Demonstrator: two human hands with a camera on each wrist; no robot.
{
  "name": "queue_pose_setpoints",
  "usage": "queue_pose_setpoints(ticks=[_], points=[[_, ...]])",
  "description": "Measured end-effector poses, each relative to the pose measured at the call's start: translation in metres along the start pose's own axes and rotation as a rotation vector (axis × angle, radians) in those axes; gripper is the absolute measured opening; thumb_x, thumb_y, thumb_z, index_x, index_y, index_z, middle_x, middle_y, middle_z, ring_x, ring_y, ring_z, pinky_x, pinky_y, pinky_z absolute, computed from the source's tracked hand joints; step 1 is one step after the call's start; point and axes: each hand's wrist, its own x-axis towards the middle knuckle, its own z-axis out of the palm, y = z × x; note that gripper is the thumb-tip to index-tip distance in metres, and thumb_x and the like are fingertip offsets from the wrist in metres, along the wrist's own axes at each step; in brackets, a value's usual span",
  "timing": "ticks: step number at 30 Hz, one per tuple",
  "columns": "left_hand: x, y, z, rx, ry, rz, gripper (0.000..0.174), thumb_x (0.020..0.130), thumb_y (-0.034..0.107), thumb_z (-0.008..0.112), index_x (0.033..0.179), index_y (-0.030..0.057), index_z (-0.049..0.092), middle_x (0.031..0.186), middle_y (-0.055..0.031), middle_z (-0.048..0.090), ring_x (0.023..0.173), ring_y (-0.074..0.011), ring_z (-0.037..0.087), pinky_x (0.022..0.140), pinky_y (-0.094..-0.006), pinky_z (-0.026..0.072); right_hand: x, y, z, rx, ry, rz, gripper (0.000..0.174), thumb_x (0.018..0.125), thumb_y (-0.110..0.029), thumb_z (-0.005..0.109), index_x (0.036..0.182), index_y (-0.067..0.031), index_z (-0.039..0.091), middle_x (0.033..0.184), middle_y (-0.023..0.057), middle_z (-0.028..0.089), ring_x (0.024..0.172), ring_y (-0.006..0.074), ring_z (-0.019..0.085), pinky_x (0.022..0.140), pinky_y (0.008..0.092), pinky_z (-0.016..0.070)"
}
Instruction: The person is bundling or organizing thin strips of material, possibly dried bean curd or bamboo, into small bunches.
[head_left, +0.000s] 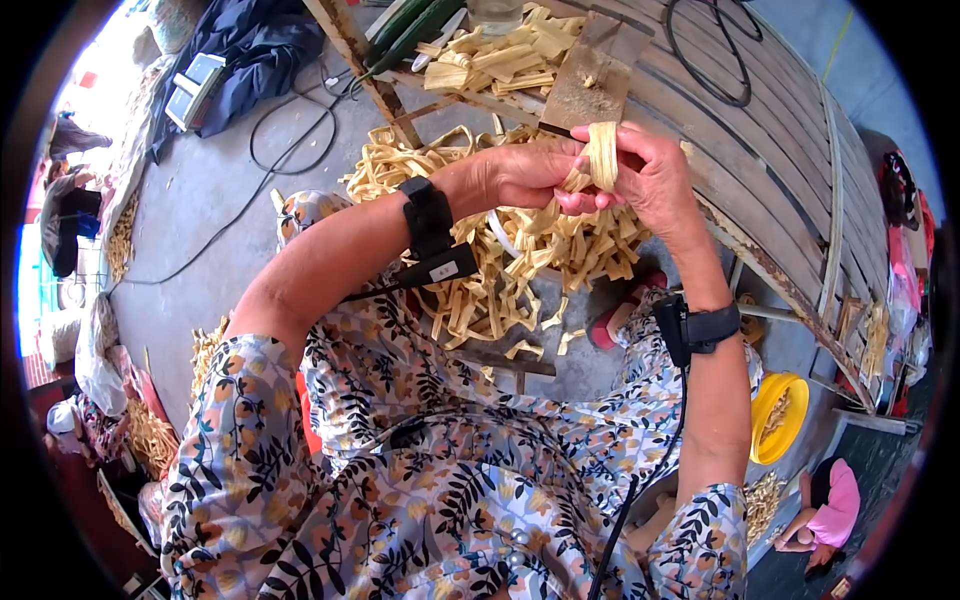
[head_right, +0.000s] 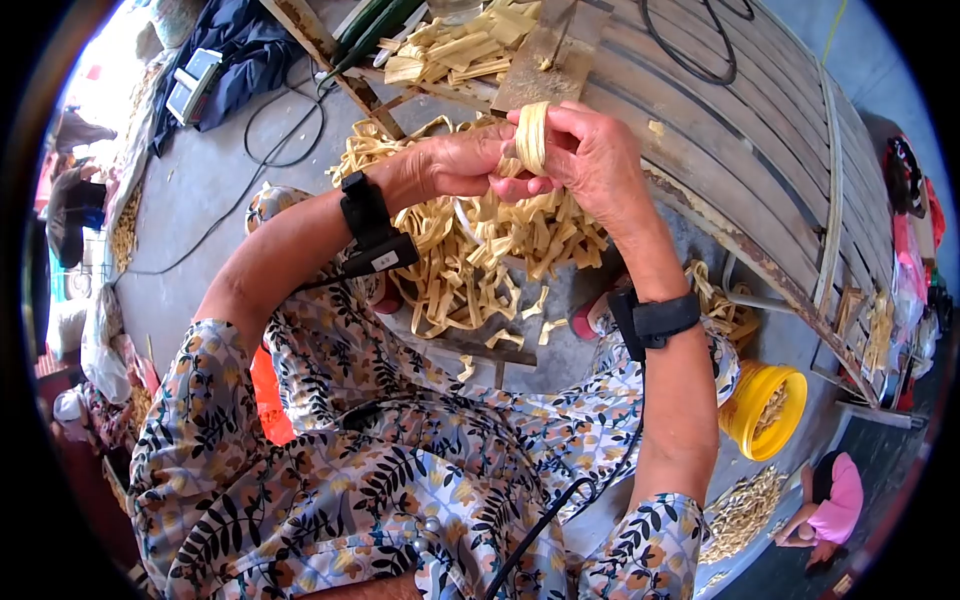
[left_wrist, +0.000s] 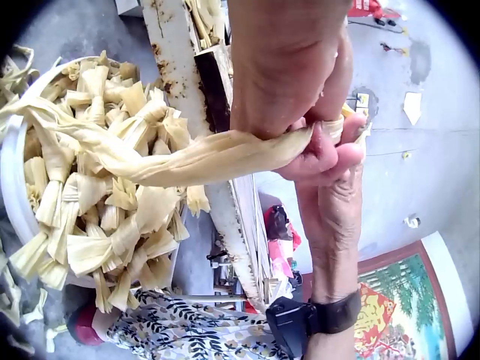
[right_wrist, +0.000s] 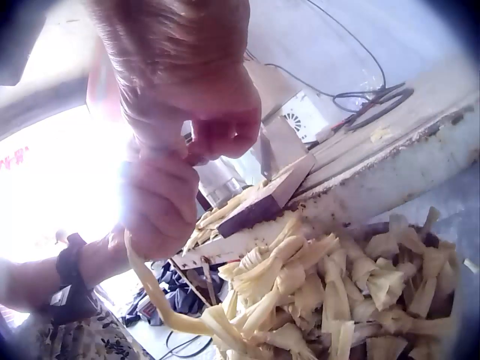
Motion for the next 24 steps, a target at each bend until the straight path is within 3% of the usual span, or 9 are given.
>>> queue_pose_setpoints(ticks=[1,4,5,9,11,14,17,21,24], points=[[0.000,-0.004,0.000,-0.069,-0.042,0.115,0.049,0.081,0.037,0.058,0.107,-0.0029,0.047,0.082,-0.0075,0.055,0.060,-0.0061,0.049,0.046,-0.0137,0.0396,0.001,0.003,0.001,0.013,0.002,-0.047,0.024,0.076,-0.016,0.065,0.097,-0.0046,0.063,0.078,0.0005,0.057,0.062,0.0080,0.055,0.053,0.0214,0.0464],[0.003,0.003,0.003,-0.123,0.451,0.070,0.036,0.086,0.025,0.054,0.107,-0.0032,0.048,0.081,-0.0076,0.055,0.059,-0.0067,0.051,0.048,-0.0153,0.0422,0.009,0.009,-0.002,-0.815,0.428,-0.563,0.020,0.071,-0.013,0.066,0.090,-0.0075,0.064,0.081,0.0017,0.057,0.067,0.0144,0.055,0.060,0.0261,0.0452],[0.004,0.007,0.006,-0.028,0.520,0.144,0.032,0.086,0.022,0.053,0.104,-0.0039,0.050,0.080,-0.0074,0.056,0.059,-0.0070,0.051,0.049,-0.0160,0.0433,0.006,0.006,-0.003,-0.842,0.509,-0.463,0.019,0.065,-0.011,0.067,0.084,-0.0084,0.064,0.081,0.0025,0.058,0.073,0.0213,0.053,0.066,0.0314,0.0435],[0.000,0.026,0.023,0.463,0.791,0.417,0.020,0.087,0.013,0.051,0.093,-0.0047,0.058,0.073,-0.0053,0.058,0.058,-0.0080,0.054,0.051,-0.0184,0.0459,0.007,0.013,0.001,-0.572,0.445,-0.200,0.013,0.070,-0.012,0.067,0.080,-0.0037,0.064,0.068,0.0031,0.058,0.062,0.0134,0.052,0.058,0.0275,0.0421],[-0.004,0.029,0.019,0.666,0.697,0.419,0.019,0.087,0.013,0.051,0.093,-0.0036,0.059,0.071,-0.0038,0.057,0.057,-0.0077,0.055,0.051,-0.0181,0.0454,0.013,0.027,0.001,-0.187,0.339,-0.092,0.011,0.072,-0.011,0.066,0.077,-0.0013,0.064,0.061,0.0037,0.058,0.057,0.0093,0.050,0.054,0.0251,0.0405],[-0.011,0.033,0.026,0.990,0.627,0.367,0.023,0.087,0.019,0.053,0.085,-0.0036,0.058,0.066,-0.0043,0.056,0.055,-0.0085,0.057,0.049,-0.0206,0.0450,0.016,0.031,0.003,-0.109,0.282,-0.004,0.013,0.075,-0.011,0.064,0.076,0.0019,0.062,0.055,0.0050,0.056,0.053,0.0053,0.045,0.051,0.0223,0.0378],[-0.011,0.026,0.028,1.213,0.591,0.279,0.028,0.086,0.025,0.055,0.085,-0.0033,0.054,0.065,-0.0083,0.057,0.057,-0.0109,0.059,0.049,-0.0241,0.0448,0.017,0.044,0.005,-0.208,0.320,0.076,0.011,0.072,-0.008,0.065,0.077,0.0016,0.062,0.061,0.0049,0.057,0.054,0.0094,0.049,0.053,0.0242,0.0402],[-0.004,0.015,0.030,1.050,0.702,0.356,0.026,0.086,0.019,0.052,0.100,-0.0014,0.043,0.066,-0.0121,0.059,0.056,-0.0132,0.060,0.048,-0.0250,0.0450,0.018,0.042,0.017,-0.409,0.516,-0.186,0.009,0.069,-0.006,0.065,0.075,0.0005,0.063,0.074,0.0053,0.057,0.064,0.0162,0.054,0.058,0.0265,0.0425],[-0.002,0.016,0.026,0.910,0.750,0.323,0.020,0.086,0.014,0.048,0.096,-0.0027,0.044,0.068,-0.0123,0.060,0.055,-0.0149,0.061,0.047,-0.0250,0.0451,0.016,0.041,0.020,-0.565,0.565,-0.350,0.008,0.068,-0.004,0.064,0.074,0.0000,0.064,0.083,0.0055,0.056,0.074,0.0176,0.054,0.063,0.0261,0.0432]])
